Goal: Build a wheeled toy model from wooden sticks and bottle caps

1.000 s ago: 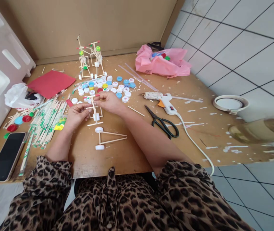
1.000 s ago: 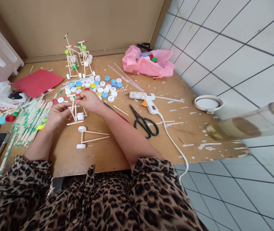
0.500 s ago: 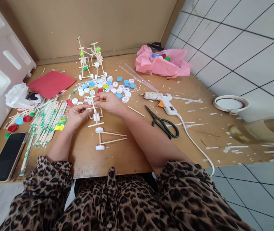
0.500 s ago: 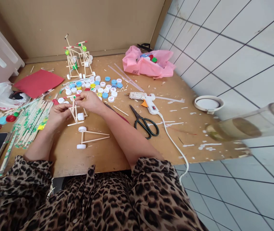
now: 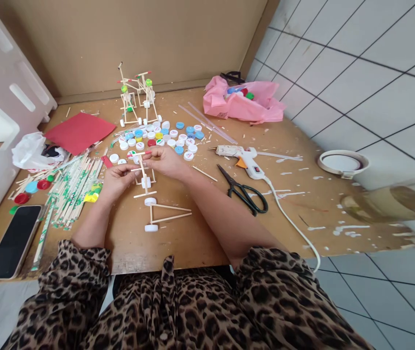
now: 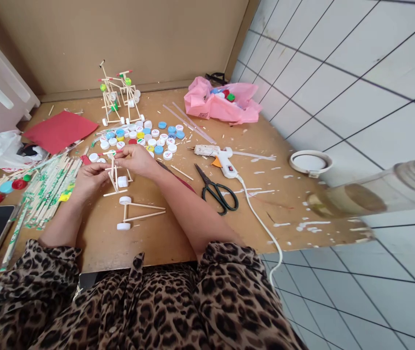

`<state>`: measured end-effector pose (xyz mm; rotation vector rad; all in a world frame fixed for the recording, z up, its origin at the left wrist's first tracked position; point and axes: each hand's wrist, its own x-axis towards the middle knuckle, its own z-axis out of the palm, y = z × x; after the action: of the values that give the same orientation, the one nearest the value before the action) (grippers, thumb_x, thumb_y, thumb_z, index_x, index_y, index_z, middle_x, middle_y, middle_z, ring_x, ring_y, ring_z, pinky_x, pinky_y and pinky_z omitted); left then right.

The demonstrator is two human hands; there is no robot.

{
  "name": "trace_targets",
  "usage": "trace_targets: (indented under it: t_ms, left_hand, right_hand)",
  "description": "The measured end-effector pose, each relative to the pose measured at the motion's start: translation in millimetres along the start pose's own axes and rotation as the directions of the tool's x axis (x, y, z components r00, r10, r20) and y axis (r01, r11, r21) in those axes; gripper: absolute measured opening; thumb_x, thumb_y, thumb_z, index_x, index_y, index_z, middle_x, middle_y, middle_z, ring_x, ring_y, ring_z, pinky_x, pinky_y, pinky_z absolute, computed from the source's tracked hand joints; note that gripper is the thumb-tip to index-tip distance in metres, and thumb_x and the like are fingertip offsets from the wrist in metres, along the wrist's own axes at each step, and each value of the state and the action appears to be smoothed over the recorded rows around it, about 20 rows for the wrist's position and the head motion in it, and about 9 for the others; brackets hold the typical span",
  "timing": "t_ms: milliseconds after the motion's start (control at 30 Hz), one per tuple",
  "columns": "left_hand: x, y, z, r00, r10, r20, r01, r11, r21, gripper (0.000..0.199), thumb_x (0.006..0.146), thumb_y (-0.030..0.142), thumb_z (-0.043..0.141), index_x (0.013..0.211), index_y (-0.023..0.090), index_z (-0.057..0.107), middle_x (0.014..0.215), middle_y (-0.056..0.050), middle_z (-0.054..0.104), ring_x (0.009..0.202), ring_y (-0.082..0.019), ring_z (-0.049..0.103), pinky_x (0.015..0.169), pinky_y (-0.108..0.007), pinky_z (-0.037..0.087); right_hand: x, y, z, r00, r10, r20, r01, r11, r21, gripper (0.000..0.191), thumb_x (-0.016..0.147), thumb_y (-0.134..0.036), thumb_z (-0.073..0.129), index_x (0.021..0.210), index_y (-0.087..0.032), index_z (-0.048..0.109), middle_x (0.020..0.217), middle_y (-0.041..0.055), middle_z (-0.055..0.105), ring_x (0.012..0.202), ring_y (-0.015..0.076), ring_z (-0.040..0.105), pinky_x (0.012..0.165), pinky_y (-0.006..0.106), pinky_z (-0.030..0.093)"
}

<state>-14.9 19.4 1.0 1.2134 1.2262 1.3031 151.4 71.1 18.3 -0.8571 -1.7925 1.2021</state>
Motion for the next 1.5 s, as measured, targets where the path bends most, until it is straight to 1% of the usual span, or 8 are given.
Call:
trace_targets:
  t_ms: [133,367,533,633,867,1233,1367,1500]
  left_hand:
    - [0.1,-1.4,0.3,1.000,0.001,-0.001,-0.001,1.000,0.011,0.031,0.046,0.040,0.089,0.065,0.019,0.076,0.041,0.004,0.057,0.035,-0.007,0.042,0.038,-0.020,0.032]
    - [0.5,-3.4,1.4,0.999,-0.036,-0.014,0.036,0.999,-0.011,0.033,0.043,0.040,0.090,0.064,0.019,0.076,0.041,0.004,0.057,0.036,-0.006,0.041,0.038,-0.019,0.033]
    - [-0.3,-2.1,2.0,0.998,-0.052,-0.017,0.052,0.998,-0.029,0.034,0.042,0.038,0.091,0.067,0.019,0.077,0.059,-0.001,0.071,0.050,-0.011,0.056,0.052,-0.023,0.047]
    - [-0.1,-4.0,1.4,0.999,-0.040,-0.029,0.040,0.999,-0.014,0.036,0.042,0.039,0.091,0.069,0.018,0.078,0.067,-0.003,0.074,0.058,-0.013,0.062,0.060,-0.026,0.051]
    - [2.3,-9.8,1.8,0.999,-0.035,-0.021,0.036,0.999,0.029,0.033,0.047,0.039,0.088,0.069,0.017,0.077,0.066,-0.003,0.072,0.055,-0.012,0.057,0.056,-0.026,0.046]
    - [8.9,-7.9,5.3,1.000,-0.005,-0.029,0.006,0.999,0.042,0.034,0.043,0.042,0.090,0.064,0.020,0.075,0.067,-0.002,0.073,0.064,-0.016,0.062,0.066,-0.029,0.050]
    - [12.2,-7.8,6.2,0.999,0.017,-0.030,-0.015,0.998,0.063,0.036,0.043,0.046,0.089,0.062,0.020,0.075,0.066,-0.003,0.072,0.065,-0.017,0.063,0.067,-0.030,0.050]
    - [12.7,-3.5,6.7,1.000,-0.026,-0.012,0.026,0.998,0.054,0.037,0.040,0.045,0.090,0.062,0.018,0.076,0.067,-0.004,0.074,0.065,-0.016,0.063,0.068,-0.029,0.050]
  right_hand:
    - [-0.9,-1.1,-1.5,1.000,-0.008,0.017,0.008,1.000,-0.018,0.005,0.069,-0.019,0.069,0.069,-0.017,0.073,0.071,-0.0003,0.075,0.070,0.0134,0.065,0.070,0.025,0.051]
    - [-1.6,-3.9,-2.1,0.999,0.034,0.015,-0.033,0.998,-0.049,0.006,0.069,-0.020,0.069,0.070,-0.016,0.074,0.070,-0.0002,0.074,0.069,0.0131,0.064,0.070,0.025,0.051]
    - [-1.9,-3.8,-1.7,0.999,0.039,0.024,-0.038,0.999,-0.039,0.007,0.070,-0.018,0.068,0.069,-0.016,0.074,0.070,0.0000,0.074,0.067,0.0120,0.062,0.067,0.023,0.048]
    - [-2.0,-2.9,-1.7,1.000,0.020,0.024,-0.019,0.999,-0.034,0.008,0.071,-0.018,0.067,0.069,-0.017,0.075,0.070,-0.0005,0.074,0.067,0.0119,0.062,0.069,0.024,0.049]
    - [-1.5,-0.9,-0.8,1.000,0.030,0.006,-0.030,0.999,-0.045,0.007,0.070,-0.019,0.068,0.070,-0.017,0.075,0.070,-0.0006,0.074,0.067,0.0127,0.063,0.068,0.024,0.049]
    - [-1.7,0.4,2.0,0.994,0.105,-0.004,-0.105,0.994,0.006,0.010,0.072,-0.018,0.067,0.076,-0.014,0.076,0.079,0.0040,0.078,0.073,0.0146,0.067,0.072,0.026,0.051]
    - [0.8,5.0,2.5,0.995,0.095,-0.013,-0.094,0.995,0.023,0.009,0.071,-0.017,0.068,0.074,-0.014,0.076,0.076,0.0018,0.077,0.070,0.0131,0.066,0.069,0.024,0.050]
    - [2.0,4.0,1.4,0.995,0.096,-0.014,-0.096,0.995,0.007,0.010,0.071,-0.015,0.067,0.073,-0.014,0.077,0.072,0.0002,0.075,0.067,0.0112,0.064,0.067,0.022,0.048]
